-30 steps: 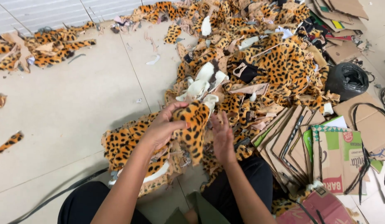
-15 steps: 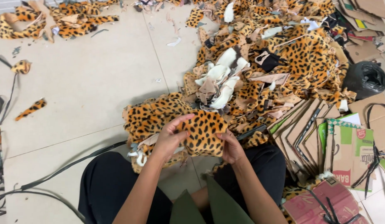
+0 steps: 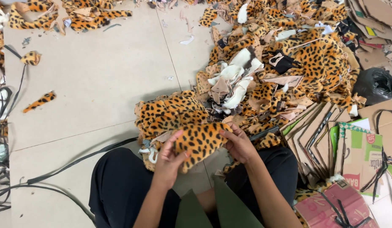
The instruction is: Stuffing leopard-print fabric scraps into a cardboard box while sitting on the floor.
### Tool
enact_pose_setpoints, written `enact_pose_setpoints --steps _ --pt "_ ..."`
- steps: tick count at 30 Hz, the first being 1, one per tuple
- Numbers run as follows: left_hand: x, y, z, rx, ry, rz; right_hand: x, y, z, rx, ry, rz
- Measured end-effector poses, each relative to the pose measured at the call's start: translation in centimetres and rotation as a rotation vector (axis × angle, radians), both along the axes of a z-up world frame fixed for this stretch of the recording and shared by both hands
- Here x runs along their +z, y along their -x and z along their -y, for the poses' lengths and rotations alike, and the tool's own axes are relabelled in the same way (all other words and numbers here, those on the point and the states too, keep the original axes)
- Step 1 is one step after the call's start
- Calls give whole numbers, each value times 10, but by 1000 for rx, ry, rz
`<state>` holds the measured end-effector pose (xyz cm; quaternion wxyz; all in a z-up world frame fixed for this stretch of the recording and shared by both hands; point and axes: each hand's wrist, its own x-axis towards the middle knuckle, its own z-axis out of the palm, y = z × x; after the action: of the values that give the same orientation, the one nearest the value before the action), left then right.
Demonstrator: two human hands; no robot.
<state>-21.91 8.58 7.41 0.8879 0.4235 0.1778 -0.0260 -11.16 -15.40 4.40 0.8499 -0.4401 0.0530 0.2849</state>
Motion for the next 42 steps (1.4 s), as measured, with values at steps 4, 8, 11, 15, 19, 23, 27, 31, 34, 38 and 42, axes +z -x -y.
enact_pose_setpoints --steps 4,8,11,15,19,23,27,31,34,38,42 --pt "-10 15 27 -12 -205 34 16 12 8 -9 74 -90" --pt "-4 19 43 3 -387 -19 7 11 20 53 350 18" --pt "-12 26 52 -62 -487 -69 -5 10 30 56 251 41" --pt "-28 21 51 -46 -202 -43 -9 11 35 142 308 40" --pt "-34 11 26 -198 142 -217 -12 13 39 246 610 280" --pt "-27 8 15 -508 17 -305 11 16 23 576 505 384" --pt "-59 12 29 -371 -104 -216 38 17 -3 647 698 501" --pt "-17 -17 46 -320 -351 -284 38 15 -8 374 877 561" --pt "-17 -45 60 -333 -576 -270 47 1 -5 119 1106 544" --pt "-3 -97 81 -222 -818 -11 28 -36 22 -171 1106 598" --pt "-1 -126 101 -9 -1299 286 5 -77 60 -377 1503 587"
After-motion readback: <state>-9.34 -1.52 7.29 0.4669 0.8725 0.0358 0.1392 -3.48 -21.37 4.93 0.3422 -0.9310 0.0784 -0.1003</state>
